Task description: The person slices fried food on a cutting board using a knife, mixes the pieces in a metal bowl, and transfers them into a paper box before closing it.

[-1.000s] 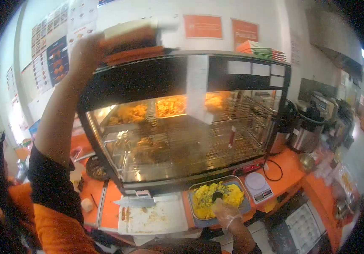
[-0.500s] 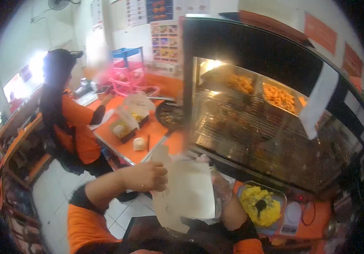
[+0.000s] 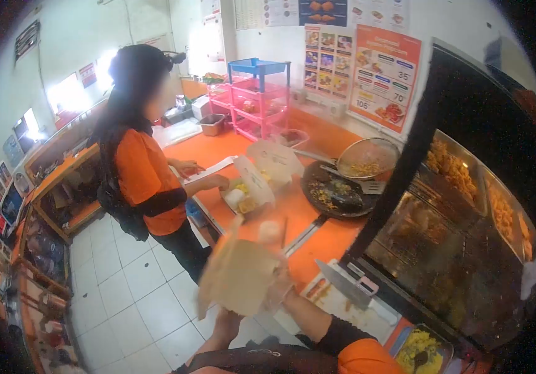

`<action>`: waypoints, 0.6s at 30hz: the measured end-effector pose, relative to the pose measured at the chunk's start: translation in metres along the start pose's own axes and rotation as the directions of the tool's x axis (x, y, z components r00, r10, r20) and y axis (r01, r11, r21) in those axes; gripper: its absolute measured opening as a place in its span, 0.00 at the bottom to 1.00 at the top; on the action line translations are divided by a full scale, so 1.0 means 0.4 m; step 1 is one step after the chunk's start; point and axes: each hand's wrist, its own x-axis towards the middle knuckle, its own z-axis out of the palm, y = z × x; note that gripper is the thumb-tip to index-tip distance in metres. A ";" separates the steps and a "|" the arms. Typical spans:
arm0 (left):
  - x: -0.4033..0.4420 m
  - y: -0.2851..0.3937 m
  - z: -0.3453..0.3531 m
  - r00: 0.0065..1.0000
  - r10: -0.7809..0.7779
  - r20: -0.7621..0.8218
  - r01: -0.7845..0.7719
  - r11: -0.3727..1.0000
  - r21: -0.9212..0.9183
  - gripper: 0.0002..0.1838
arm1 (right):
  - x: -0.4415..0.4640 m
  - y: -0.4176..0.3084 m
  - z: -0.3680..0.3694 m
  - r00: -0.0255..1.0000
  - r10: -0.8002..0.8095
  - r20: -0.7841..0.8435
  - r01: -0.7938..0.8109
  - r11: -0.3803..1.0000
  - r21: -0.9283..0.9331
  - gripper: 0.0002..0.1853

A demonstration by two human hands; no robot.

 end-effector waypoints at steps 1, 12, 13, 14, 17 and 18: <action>0.024 0.030 0.002 0.998 0.052 -0.038 -0.055 0.995 -0.083 0.35 | 0.040 0.035 0.032 0.997 -0.069 -0.013 0.068 0.995 -0.074 0.21; 0.259 0.298 -0.111 0.970 0.042 -0.240 -0.008 0.990 0.142 0.27 | 0.513 -0.039 -0.190 0.886 0.297 -0.357 -0.094 -0.637 -0.765 0.15; 0.275 0.302 -0.111 0.969 -0.008 -0.249 0.047 0.988 0.149 0.28 | 0.535 -0.045 -0.199 0.870 0.367 -0.329 -0.029 -0.629 -0.777 0.14; 0.291 0.307 -0.111 0.965 -0.057 -0.257 0.099 0.983 0.156 0.29 | 0.546 -0.055 -0.186 0.850 0.434 -0.298 0.038 -0.615 -0.788 0.13; 0.343 0.312 -0.091 0.962 -0.186 -0.198 0.231 0.944 0.234 0.30 | 0.467 -0.134 -0.094 0.920 0.392 0.018 0.045 -0.060 -0.997 0.19; 0.361 0.308 -0.073 0.956 -0.231 -0.183 0.274 0.924 0.267 0.30 | 0.444 -0.144 -0.077 0.932 0.349 0.102 0.058 0.134 -0.989 0.20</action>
